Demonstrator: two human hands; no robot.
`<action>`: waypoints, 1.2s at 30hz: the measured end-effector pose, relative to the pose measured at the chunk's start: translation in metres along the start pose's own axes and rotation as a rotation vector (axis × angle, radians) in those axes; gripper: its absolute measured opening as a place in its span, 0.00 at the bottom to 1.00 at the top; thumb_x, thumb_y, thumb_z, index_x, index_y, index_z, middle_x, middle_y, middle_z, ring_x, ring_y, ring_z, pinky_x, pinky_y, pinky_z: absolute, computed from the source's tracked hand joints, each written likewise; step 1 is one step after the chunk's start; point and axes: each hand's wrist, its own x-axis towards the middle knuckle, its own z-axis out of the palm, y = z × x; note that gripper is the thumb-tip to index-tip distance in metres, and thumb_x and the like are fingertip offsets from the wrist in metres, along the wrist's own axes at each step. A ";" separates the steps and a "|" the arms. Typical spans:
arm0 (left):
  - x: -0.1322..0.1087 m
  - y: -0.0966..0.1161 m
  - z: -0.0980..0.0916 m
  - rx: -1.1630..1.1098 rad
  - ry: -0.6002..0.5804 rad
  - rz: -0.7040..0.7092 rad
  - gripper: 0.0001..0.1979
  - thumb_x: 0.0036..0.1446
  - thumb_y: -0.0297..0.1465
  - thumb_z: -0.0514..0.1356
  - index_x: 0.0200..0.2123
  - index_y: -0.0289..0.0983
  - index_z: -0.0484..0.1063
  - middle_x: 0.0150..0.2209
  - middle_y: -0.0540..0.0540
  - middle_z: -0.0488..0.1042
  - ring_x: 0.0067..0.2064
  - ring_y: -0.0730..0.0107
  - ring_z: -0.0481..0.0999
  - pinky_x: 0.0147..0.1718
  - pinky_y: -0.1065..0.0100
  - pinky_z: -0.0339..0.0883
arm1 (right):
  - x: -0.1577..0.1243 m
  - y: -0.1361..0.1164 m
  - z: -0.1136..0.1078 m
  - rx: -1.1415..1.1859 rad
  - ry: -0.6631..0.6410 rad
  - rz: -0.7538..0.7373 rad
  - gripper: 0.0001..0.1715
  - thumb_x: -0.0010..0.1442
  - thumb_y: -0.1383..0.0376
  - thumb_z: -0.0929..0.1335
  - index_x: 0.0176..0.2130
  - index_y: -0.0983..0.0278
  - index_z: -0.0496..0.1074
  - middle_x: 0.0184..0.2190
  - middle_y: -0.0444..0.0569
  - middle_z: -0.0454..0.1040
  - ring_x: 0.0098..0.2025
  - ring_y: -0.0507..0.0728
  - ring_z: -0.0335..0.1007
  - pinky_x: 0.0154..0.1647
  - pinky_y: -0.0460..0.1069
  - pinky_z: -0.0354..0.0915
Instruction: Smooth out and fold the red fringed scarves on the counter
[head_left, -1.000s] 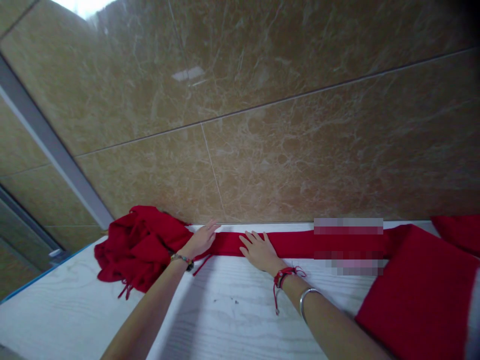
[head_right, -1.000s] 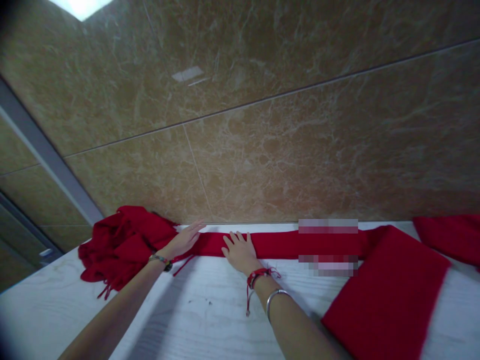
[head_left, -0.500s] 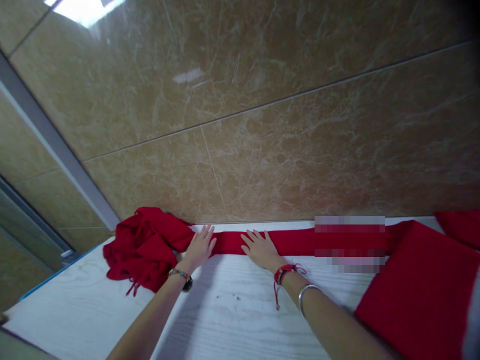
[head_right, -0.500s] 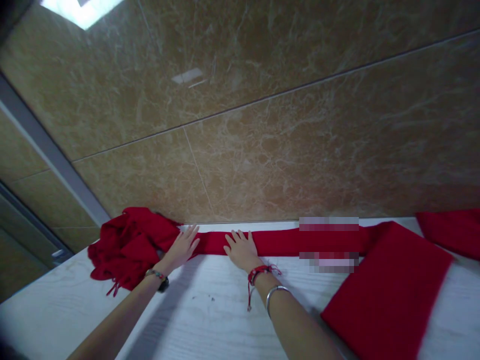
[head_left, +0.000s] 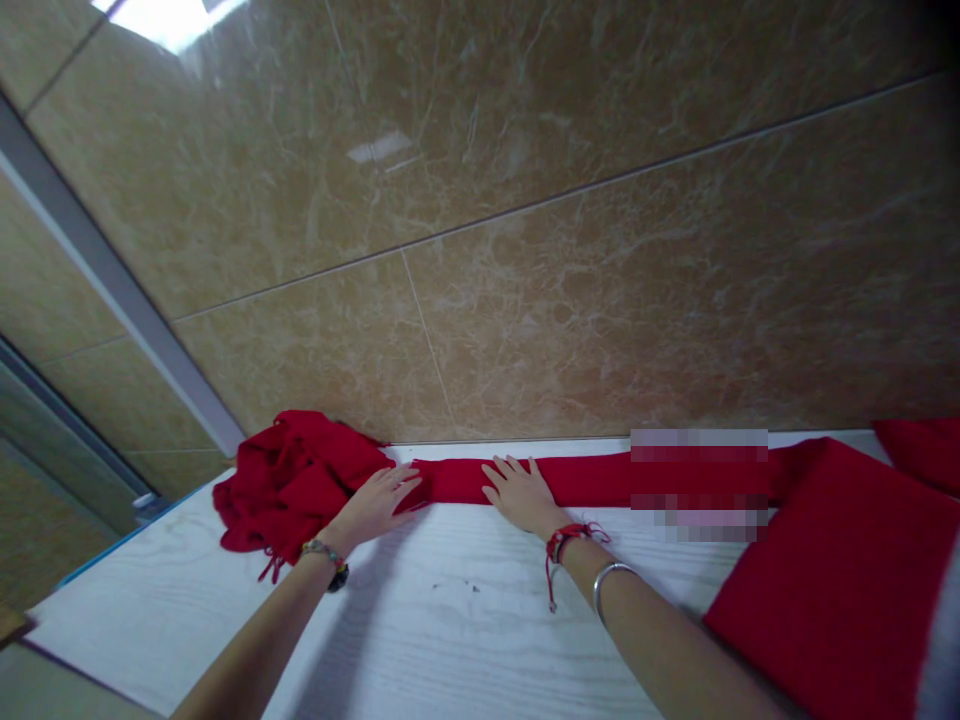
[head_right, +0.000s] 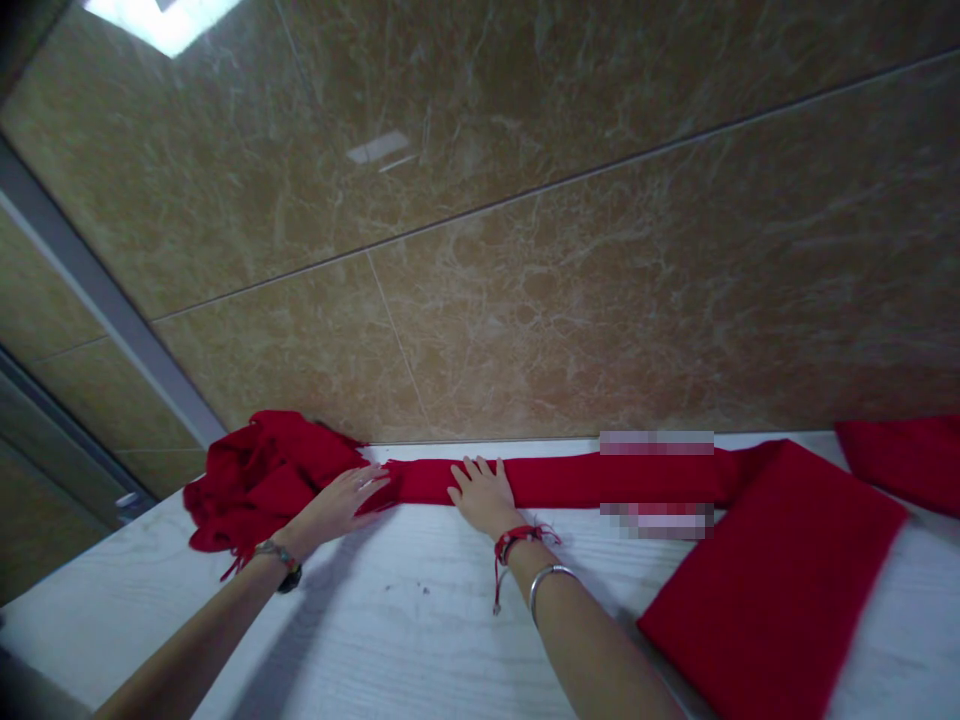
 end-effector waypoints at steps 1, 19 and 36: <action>0.003 0.003 -0.001 0.006 -0.027 0.047 0.18 0.57 0.34 0.52 0.51 0.37 0.62 0.53 0.41 0.64 0.54 0.62 0.61 0.54 0.61 0.52 | 0.000 0.000 0.000 0.000 -0.001 0.000 0.29 0.62 0.55 0.50 0.59 0.62 0.54 0.60 0.53 0.51 0.61 0.63 0.42 0.56 0.64 0.36; 0.021 -0.027 -0.017 -0.124 -0.072 -0.101 0.20 0.51 0.21 0.51 0.48 0.37 0.66 0.50 0.41 0.68 0.52 0.65 0.64 0.51 0.64 0.56 | 0.001 -0.004 0.000 -0.026 0.060 -0.006 0.28 0.62 0.57 0.52 0.57 0.64 0.56 0.59 0.55 0.54 0.60 0.62 0.44 0.57 0.64 0.36; 0.109 -0.012 -0.004 -0.507 -0.364 -0.168 0.16 0.44 0.36 0.57 0.37 0.37 0.71 0.37 0.47 0.75 0.38 0.65 0.72 0.36 0.69 0.64 | -0.002 -0.008 -0.002 0.000 0.062 -0.127 0.27 0.62 0.54 0.53 0.56 0.62 0.59 0.57 0.53 0.57 0.60 0.59 0.47 0.58 0.59 0.40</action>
